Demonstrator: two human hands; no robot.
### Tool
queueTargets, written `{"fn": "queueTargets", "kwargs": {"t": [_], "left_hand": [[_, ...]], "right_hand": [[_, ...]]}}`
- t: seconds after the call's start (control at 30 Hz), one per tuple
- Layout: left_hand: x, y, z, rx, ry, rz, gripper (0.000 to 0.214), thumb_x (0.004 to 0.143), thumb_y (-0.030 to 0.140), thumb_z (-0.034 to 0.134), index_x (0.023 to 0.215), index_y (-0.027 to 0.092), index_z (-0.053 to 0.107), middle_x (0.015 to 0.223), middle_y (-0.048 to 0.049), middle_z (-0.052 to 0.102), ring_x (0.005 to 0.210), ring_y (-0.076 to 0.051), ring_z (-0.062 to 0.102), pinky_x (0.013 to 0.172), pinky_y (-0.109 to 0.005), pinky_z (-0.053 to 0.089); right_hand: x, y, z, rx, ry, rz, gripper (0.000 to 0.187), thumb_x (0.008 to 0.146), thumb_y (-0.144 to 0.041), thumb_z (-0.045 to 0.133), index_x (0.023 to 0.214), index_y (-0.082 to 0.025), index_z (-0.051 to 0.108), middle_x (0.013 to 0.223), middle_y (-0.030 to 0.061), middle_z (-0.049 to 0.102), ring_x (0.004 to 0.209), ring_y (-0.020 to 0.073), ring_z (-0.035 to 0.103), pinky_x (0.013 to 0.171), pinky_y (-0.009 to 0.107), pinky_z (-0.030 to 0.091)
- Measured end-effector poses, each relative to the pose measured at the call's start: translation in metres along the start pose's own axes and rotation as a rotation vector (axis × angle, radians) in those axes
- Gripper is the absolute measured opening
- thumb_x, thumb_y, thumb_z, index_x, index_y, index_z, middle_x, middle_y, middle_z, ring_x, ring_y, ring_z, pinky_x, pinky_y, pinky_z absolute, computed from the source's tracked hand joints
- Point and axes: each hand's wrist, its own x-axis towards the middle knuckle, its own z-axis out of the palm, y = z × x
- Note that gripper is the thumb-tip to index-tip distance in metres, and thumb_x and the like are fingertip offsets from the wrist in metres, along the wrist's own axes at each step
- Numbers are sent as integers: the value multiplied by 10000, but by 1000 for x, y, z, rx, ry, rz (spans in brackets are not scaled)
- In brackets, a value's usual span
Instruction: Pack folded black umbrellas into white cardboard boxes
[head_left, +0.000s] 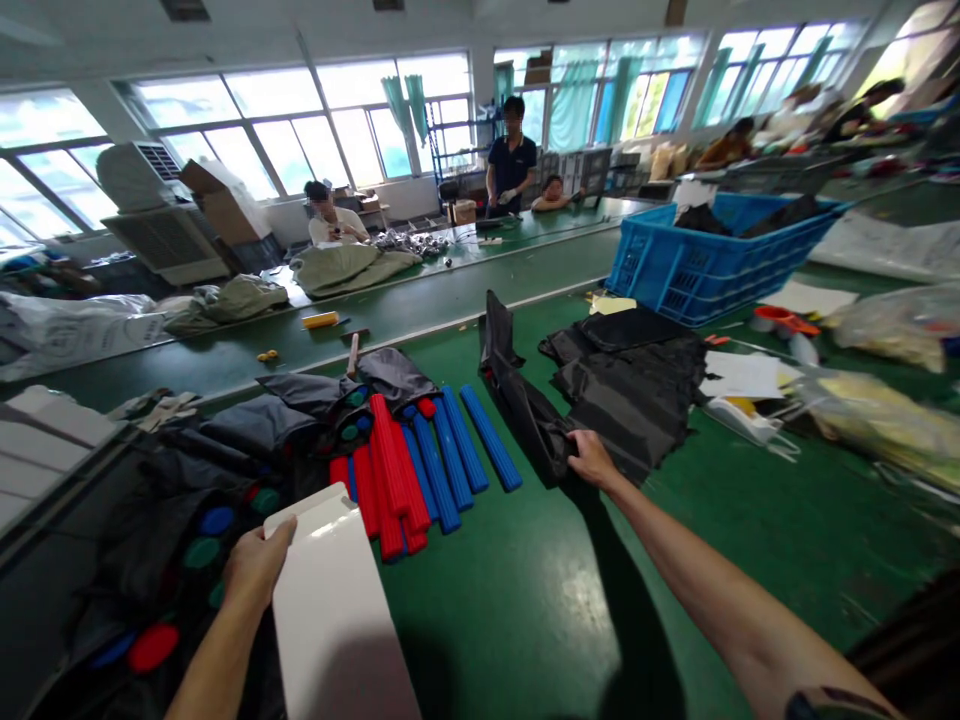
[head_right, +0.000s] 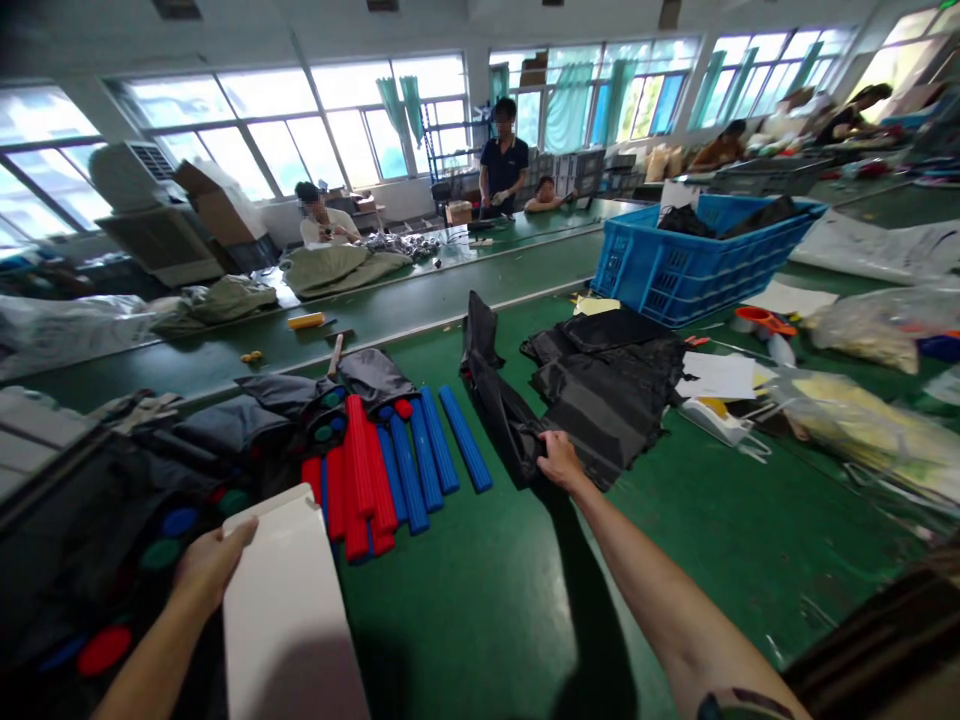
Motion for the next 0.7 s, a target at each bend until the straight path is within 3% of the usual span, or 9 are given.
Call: {"fn": "queueTargets", "kwargs": {"t": [0.1, 0.17, 0.23, 0.3, 0.37, 0.43, 0.57, 0.7], "left_hand": [[-19, 4, 1, 275, 420, 300, 723, 701, 481, 636, 1295, 96, 488, 1305, -271, 501, 1242, -497, 417, 945, -655, 357], [-46, 9, 19, 223, 514, 545, 665, 783, 490, 540, 1317, 100, 470, 1292, -251, 502, 1246, -443, 424, 986, -612, 351], [-82, 13, 52, 100, 381, 767, 572, 825, 453, 494, 1268, 91, 508, 1204, -219, 549, 1191, -363, 485, 1010, -509, 383], [-119, 16, 96, 36, 91, 882, 491, 837, 392, 490, 1229, 101, 537, 1160, -186, 567, 1108, -310, 538, 996, -444, 408], [-153, 20, 142, 6, -248, 814, 451, 842, 311, 489, 1234, 94, 540, 1163, -178, 570, 977, -258, 596, 931, -384, 450], [-179, 25, 182, 12, -481, 667, 472, 835, 260, 510, 1266, 67, 520, 1198, -192, 568, 959, -235, 612, 914, -341, 451], [-210, 39, 231, 22, -587, 557, 535, 844, 377, 554, 1240, 17, 541, 1078, -199, 652, 986, -250, 633, 878, -300, 457], [-217, 59, 256, 15, -595, 459, 789, 840, 561, 516, 1365, -16, 400, 1169, -237, 629, 1155, -288, 576, 969, -320, 412]], "right_hand": [[0, -1, -5, -29, -43, -115, 709, 692, -49, 560, 1374, -232, 492, 1449, 107, 388, 1202, 245, 483, 1031, 367, 361], [-2, -3, -6, -40, -73, -173, 686, 725, -82, 563, 1374, -294, 496, 1409, 67, 459, 1143, 231, 527, 1010, 368, 383], [-6, -7, -4, -41, -85, -218, 588, 778, -136, 547, 1345, -292, 534, 1305, 66, 556, 1075, 223, 568, 970, 358, 421], [-9, -14, 1, -31, -66, -253, 482, 828, -154, 489, 1290, -246, 590, 1207, 89, 606, 1033, 221, 589, 933, 348, 451], [-14, -23, 3, -15, -33, -290, 407, 854, -134, 424, 1181, -200, 656, 1118, 109, 625, 1004, 224, 597, 916, 353, 464], [-23, -31, 1, 4, -10, -346, 362, 850, -110, 399, 1047, -177, 696, 1045, 117, 628, 989, 230, 592, 919, 366, 466], [-65, -26, -29, 40, -23, -490, 289, 837, -107, 420, 903, -192, 688, 996, 111, 621, 977, 234, 566, 892, 376, 483], [-138, 14, -74, 98, -132, -610, 278, 900, -184, 414, 946, -244, 682, 994, 97, 632, 929, 220, 591, 818, 364, 522]]}}
